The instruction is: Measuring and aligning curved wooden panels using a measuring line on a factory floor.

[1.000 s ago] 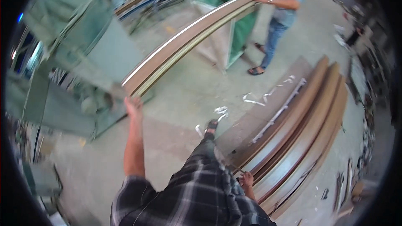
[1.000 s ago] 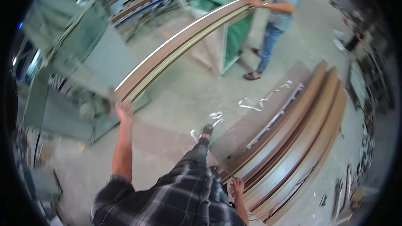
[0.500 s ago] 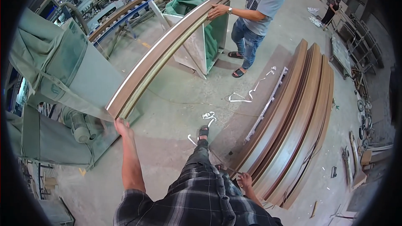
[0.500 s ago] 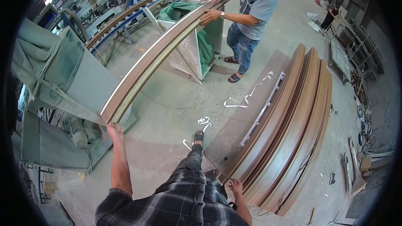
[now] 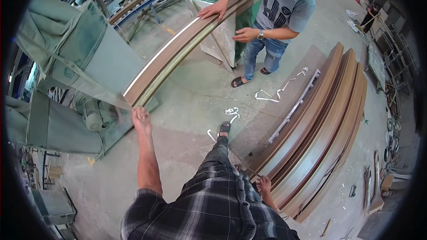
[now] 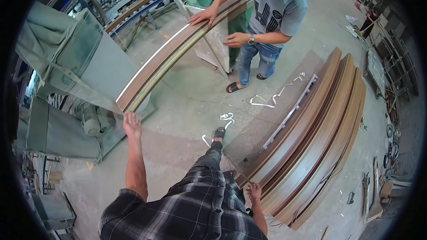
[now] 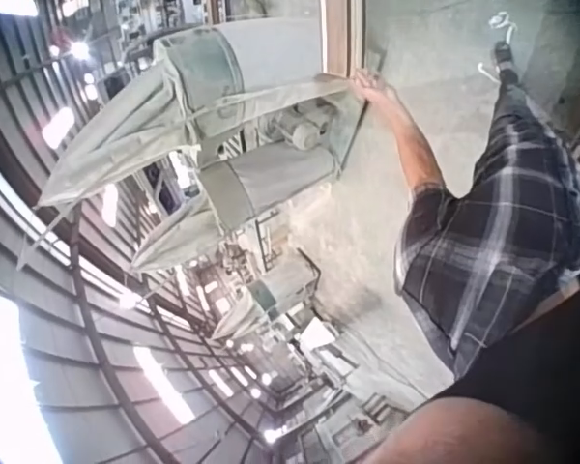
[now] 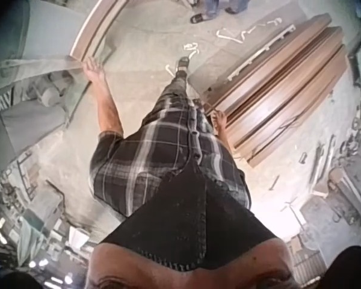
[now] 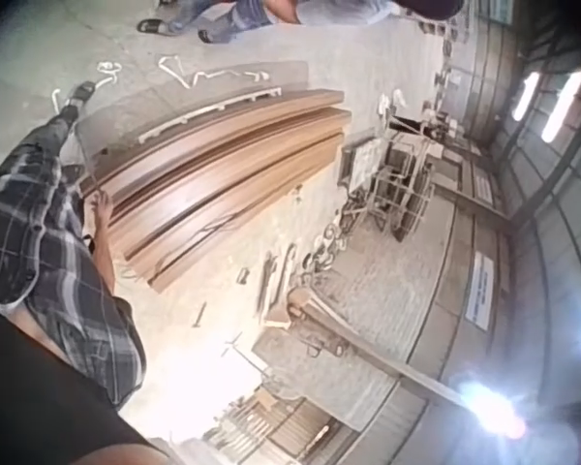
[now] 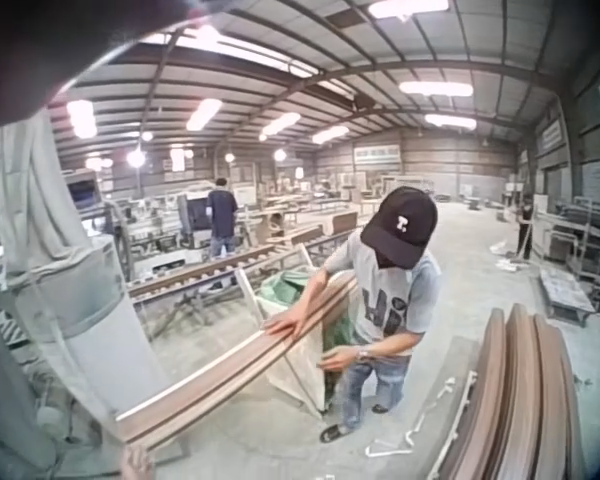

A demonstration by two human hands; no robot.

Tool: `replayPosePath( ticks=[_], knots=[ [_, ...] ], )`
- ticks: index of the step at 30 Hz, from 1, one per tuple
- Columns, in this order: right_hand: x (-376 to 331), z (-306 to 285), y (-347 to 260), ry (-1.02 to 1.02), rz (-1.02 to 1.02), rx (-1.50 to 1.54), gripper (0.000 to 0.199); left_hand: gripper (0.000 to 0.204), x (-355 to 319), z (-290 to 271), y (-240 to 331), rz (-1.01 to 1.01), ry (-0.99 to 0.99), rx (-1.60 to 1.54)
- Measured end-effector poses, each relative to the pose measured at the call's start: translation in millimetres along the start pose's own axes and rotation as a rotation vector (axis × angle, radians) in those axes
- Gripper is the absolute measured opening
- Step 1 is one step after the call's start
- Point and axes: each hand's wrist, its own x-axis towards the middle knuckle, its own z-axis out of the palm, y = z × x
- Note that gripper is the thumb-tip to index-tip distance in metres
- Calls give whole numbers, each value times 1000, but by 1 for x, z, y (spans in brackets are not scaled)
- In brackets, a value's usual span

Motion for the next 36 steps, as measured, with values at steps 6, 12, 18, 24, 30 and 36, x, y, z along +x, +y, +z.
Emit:
replayPosePath(
  ticks=[6, 12, 18, 24, 30, 36],
  knots=[
    [13, -11, 12, -138, -53, 93, 41, 54, 10, -68, -37, -271, -71, 55],
    [24, -21, 32, -191, -201, -19, 43, 44, -69, -144, -134, -550, -165, 841],
    [45, -42, 50, -150, -1212, -1071, 43, 63, -189, -160, -186, -1074, -537, 1291],
    [37, -35, 49, -200, -925, -739, 40, 79, -181, -142, -176, -1286, -620, 1025],
    [17, -23, 18, -77, -147, -134, 37, 81, -177, -91, -151, -1313, -681, 1170],
    [16, -32, 11, -153, -208, -143, 38, 78, -184, -85, -162, -1218, -770, 1271]
  ],
)
